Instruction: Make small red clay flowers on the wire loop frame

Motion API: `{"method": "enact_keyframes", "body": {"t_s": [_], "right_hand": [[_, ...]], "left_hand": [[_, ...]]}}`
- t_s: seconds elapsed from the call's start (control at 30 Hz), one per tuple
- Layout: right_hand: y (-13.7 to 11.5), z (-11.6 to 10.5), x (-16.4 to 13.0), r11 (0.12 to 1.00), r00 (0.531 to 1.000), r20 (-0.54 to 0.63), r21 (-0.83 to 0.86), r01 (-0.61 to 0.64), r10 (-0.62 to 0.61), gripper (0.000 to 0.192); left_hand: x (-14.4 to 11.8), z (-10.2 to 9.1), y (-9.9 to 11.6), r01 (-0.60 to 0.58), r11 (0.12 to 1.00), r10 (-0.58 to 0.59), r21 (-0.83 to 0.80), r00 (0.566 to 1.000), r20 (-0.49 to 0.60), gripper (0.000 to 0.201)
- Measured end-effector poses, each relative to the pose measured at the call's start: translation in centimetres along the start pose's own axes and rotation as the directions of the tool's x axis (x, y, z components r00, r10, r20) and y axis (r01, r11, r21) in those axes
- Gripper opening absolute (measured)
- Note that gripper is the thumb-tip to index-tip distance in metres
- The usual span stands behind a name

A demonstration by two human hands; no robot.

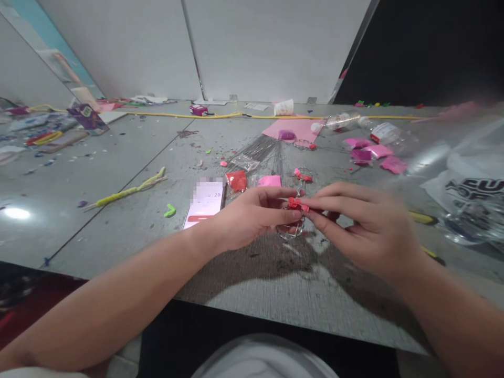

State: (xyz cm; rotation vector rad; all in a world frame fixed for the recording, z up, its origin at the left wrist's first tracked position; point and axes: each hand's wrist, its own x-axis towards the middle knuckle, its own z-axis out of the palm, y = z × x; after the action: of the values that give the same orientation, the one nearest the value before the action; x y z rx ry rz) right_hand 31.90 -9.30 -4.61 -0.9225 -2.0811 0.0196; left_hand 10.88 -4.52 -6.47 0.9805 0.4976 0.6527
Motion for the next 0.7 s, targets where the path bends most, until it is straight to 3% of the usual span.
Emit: {"method": "enact_keyframes", "body": {"t_s": [0.13,0.4,0.53,0.7], "right_hand": [[0.6,-0.1,-0.1,0.986,0.995,0.017,-0.128,0.103,-0.101,0.02],[1.3,-0.1,-0.2,0.926,0.961,0.063,-0.258,0.275,-0.268,0.028],[1.5,0.0,-0.2,0.925,0.954,0.061,-0.234,0.299,-0.293,0.027],[1.1,0.1,-0.3,0.949,0.97,0.019,-0.207,0.239,-0.241,0.023]], "left_hand": [[-0.1,0.1,0.0,-0.002,1.0,0.003,0.01,0.996,-0.088,0.04],[-0.1,0.2,0.2,-0.027,0.998,0.027,0.055,1.0,-0.001,0.027],[-0.2,0.3,0.2,-0.02,0.998,0.02,0.058,1.0,-0.005,0.025],[-0.2,0.6,0.3,-0.032,0.998,0.031,0.05,0.999,0.009,0.021]]}}
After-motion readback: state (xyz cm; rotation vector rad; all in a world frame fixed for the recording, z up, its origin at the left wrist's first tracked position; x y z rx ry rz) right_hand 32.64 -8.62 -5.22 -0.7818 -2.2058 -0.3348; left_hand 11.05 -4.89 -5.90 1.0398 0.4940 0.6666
